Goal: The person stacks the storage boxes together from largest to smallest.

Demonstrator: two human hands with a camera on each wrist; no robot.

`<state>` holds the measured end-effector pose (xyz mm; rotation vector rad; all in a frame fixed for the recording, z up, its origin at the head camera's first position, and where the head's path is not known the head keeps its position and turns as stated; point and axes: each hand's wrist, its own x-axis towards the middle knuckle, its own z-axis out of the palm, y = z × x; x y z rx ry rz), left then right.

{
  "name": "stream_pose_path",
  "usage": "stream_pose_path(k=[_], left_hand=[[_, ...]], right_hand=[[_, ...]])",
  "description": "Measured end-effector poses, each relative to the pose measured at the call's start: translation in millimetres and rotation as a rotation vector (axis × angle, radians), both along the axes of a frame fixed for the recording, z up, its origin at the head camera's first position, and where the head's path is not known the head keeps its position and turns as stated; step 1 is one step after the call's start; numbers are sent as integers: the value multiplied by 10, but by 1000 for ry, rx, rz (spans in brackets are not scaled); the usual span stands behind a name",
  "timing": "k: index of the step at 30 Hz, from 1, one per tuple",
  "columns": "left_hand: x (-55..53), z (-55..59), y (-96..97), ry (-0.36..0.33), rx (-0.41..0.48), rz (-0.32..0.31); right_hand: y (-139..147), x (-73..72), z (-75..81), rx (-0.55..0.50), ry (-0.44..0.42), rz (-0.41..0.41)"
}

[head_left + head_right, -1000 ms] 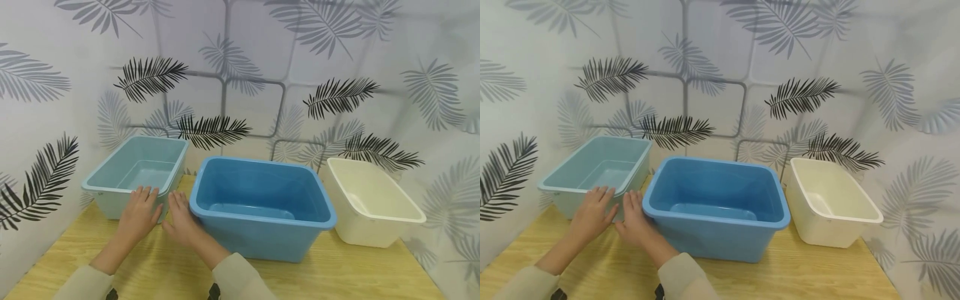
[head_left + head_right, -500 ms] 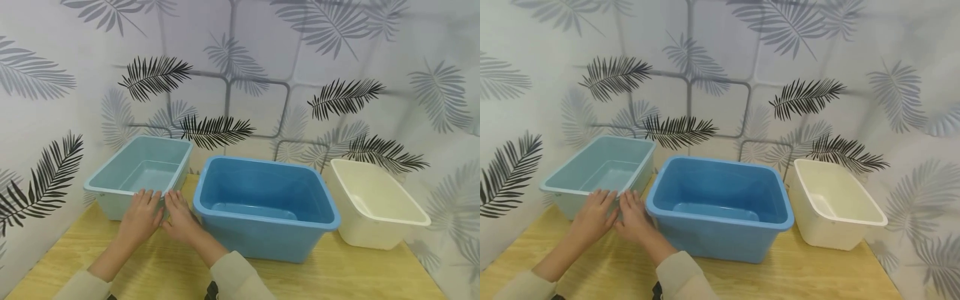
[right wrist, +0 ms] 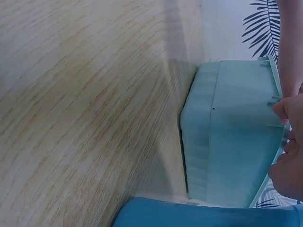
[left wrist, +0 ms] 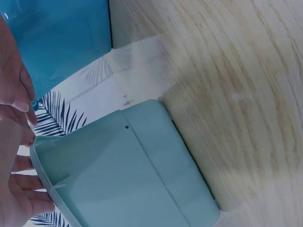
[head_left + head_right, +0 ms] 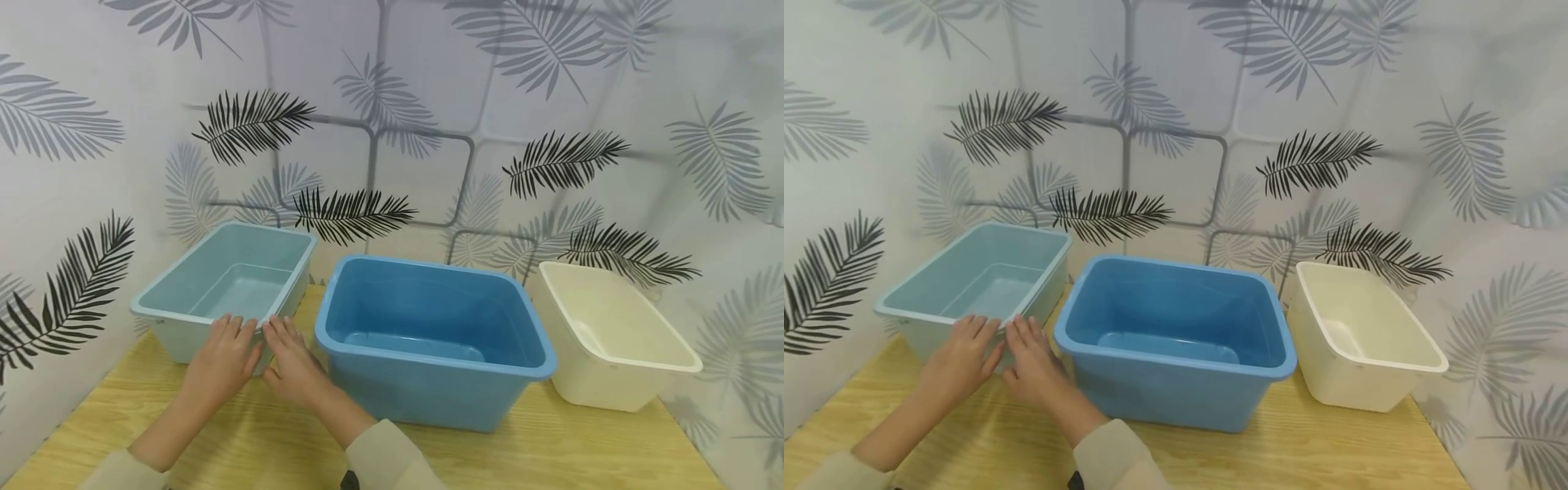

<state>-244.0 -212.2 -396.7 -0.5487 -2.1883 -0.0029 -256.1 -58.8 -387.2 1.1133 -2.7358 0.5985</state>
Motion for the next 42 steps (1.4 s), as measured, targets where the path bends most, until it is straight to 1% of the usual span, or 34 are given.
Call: stream_pose_path(k=[3, 5, 8, 11, 14, 19, 23, 27, 30, 35, 37, 39, 40, 42], left_hand=[[14, 16, -22, 20, -18, 6], [42, 29, -31, 24, -22, 21], [73, 29, -44, 65, -19, 52], [94, 22, -60, 112, 0, 75], [116, 15, -77, 138, 36, 92], [149, 14, -110, 163, 88, 133], [171, 29, -141, 172, 123, 147], [192, 46, -185, 172, 146, 153], [209, 55, -220, 171, 157, 169], [260, 86, -254, 173, 161, 181], [285, 116, -250, 157, 156, 178], [302, 145, -235, 125, 125, 156], [308, 159, -220, 103, 105, 138], [308, 174, -181, 59, 55, 95]], right_hand=[[0, 13, 6, -3, -10, 8], [0, 18, 4, -6, -26, 10], [-4, 19, 3, -17, -39, 11], [-7, 16, 3, -36, -51, 12], [-14, 12, -4, -50, -67, 13], [-29, 5, -15, -52, -70, 13], [-38, -7, -9, -50, -47, 1], [-51, -27, 6, -19, -13, -13], [-63, -40, 16, 0, 17, -15], [-80, -58, 30, 24, 26, -28], [-85, -69, 37, 35, 38, -36], [-88, -87, 45, 31, 43, -40], [-89, -99, 46, 28, 51, -43], [-87, -120, 53, 15, 40, -53]])
